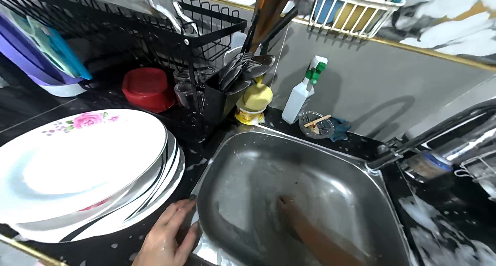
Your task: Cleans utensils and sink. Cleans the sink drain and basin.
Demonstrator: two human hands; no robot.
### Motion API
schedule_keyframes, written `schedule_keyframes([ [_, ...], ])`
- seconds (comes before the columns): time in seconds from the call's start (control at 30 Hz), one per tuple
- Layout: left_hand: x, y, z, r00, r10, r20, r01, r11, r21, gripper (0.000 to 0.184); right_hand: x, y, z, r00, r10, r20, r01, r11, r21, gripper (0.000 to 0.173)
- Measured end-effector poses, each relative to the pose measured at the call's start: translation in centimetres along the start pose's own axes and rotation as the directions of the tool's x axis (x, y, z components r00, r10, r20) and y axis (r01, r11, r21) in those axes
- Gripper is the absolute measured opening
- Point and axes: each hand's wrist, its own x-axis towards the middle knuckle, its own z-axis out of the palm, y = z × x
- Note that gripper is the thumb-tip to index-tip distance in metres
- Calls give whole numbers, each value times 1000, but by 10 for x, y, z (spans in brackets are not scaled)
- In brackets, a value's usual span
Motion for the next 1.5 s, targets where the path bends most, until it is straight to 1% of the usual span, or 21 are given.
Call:
schedule_keyframes([
  [0.1,-1,-3,3,1000,20,-19,-20,1000,12,44,-9,1,11,999,-51,5,50,998,42,54],
  [0.2,0,-5,5,999,32,-33,-31,999,23,44,-12,19,14,983,-110,-144,130,982,140,54],
  [0.23,0,-6,6,998,34,-44,-33,999,28,44,-16,25,6,981,-85,-176,116,978,175,53],
  [0.3,-1,-7,8,997,37,-67,-34,999,40,45,-21,34,-19,978,46,-202,-3,977,212,46],
  [0.37,-1,-7,10,996,37,-82,-33,998,47,45,-21,46,-29,973,151,-174,-103,961,256,40],
  [0.4,-1,-7,10,996,37,-85,-33,998,50,46,-22,48,-29,980,151,-131,-114,960,255,38],
  [0.47,0,-8,11,995,38,-93,-33,998,55,46,-25,45,-23,997,74,21,-77,974,214,32],
  [0.53,-1,-10,13,994,46,-102,-40,997,64,45,-25,37,-13,989,-26,144,-1,983,185,33],
  [0.6,-1,-10,14,992,55,-112,-47,996,69,44,-21,34,-6,991,-78,110,53,975,218,34],
  [0.67,0,-10,13,992,61,-113,-53,996,74,45,-17,32,-11,999,-39,33,28,958,284,35],
  [0.8,1,-9,14,993,54,-110,-47,997,68,44,-13,31,-32,1000,24,-14,-18,946,324,37],
  [0.87,0,-10,14,991,60,-120,-51,996,78,44,-9,22,-36,995,4,-101,23,965,261,34],
  [0.93,0,-11,15,991,68,-118,-59,995,81,44,3,15,-30,985,-71,-158,91,988,126,43],
  [0.97,0,-11,15,991,69,-115,-60,995,82,44,10,12,-26,982,-119,-147,129,990,60,49],
  [1.03,0,-10,14,992,65,-112,-57,995,76,44,19,10,-21,981,-187,-45,183,980,-80,55],
  [1.1,0,-10,14,992,58,-113,-50,996,72,44,21,17,-14,973,-230,4,227,959,-168,53],
  [1.2,-1,-10,15,992,52,-116,-44,996,73,46,5,38,-13,952,-306,-18,300,942,-151,40],
  [1.27,-1,-10,15,992,51,-120,-42,997,69,46,-10,43,-24,971,-237,-33,233,967,-104,43],
  [1.37,-1,-10,16,991,46,-124,-38,997,67,45,-26,47,-39,991,86,-98,-83,996,25,49],
  [1.43,-1,-11,16,992,41,-123,-32,997,73,45,-30,51,-36,964,265,6,-265,961,82,64],
  [1.5,0,-12,16,991,47,-123,-37,996,82,45,-34,45,-25,948,297,112,-309,943,122,83],
])
